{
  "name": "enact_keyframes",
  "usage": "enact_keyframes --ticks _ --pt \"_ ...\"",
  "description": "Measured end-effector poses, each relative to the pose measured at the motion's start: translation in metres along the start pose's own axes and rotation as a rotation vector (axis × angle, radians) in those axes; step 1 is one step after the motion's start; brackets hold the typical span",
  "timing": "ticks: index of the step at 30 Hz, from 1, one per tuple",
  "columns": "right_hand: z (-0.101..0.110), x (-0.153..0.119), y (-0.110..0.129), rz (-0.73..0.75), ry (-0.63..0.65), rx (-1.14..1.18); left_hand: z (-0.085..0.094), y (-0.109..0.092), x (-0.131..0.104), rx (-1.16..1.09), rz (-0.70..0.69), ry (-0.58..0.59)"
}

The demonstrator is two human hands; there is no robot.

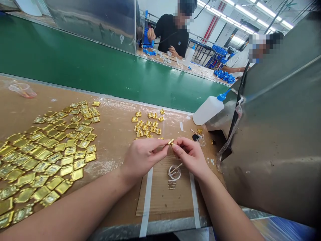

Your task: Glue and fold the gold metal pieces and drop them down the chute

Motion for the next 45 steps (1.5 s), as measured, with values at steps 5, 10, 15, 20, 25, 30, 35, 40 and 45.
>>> enact_keyframes --ticks 5,10,15,20,25,30,35,40,45 --pt "0.001 0.000 -0.005 -0.029 -0.009 0.065 -0.002 0.002 0.000 -0.015 0.038 0.001" --pt "0.002 -0.001 -0.010 -0.070 -0.018 0.106 -0.003 0.002 0.001 -0.018 0.062 0.000" --pt "0.002 0.001 -0.011 -0.075 -0.027 0.128 -0.003 0.002 0.002 -0.023 0.063 -0.005" --pt "0.001 0.003 -0.011 -0.085 -0.018 0.184 -0.001 0.001 0.003 -0.013 0.043 -0.035" --pt "-0.001 0.004 -0.010 -0.100 -0.035 0.216 0.000 -0.001 0.004 -0.040 0.058 -0.059" --pt "0.010 0.004 -0.008 -0.005 -0.117 0.222 -0.019 0.018 0.001 -0.418 0.360 0.073" --pt "0.014 0.001 0.010 0.196 -0.018 0.095 -0.048 0.025 -0.004 -0.985 0.570 0.325" --pt "0.002 -0.006 0.029 0.367 0.140 0.039 -0.055 0.028 -0.010 -1.169 0.685 0.412" --pt "-0.003 -0.008 0.031 0.403 0.124 0.017 -0.056 0.028 -0.013 -1.165 0.729 0.434"
Point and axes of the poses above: each hand's wrist, its own x-axis towards the middle knuckle, its own z-axis out of the back of the hand, y = z × x, the point moved 8 cm from there along x, towards the middle knuckle, and after that the axes turned 10 degrees about x, right-handed, at the moved point
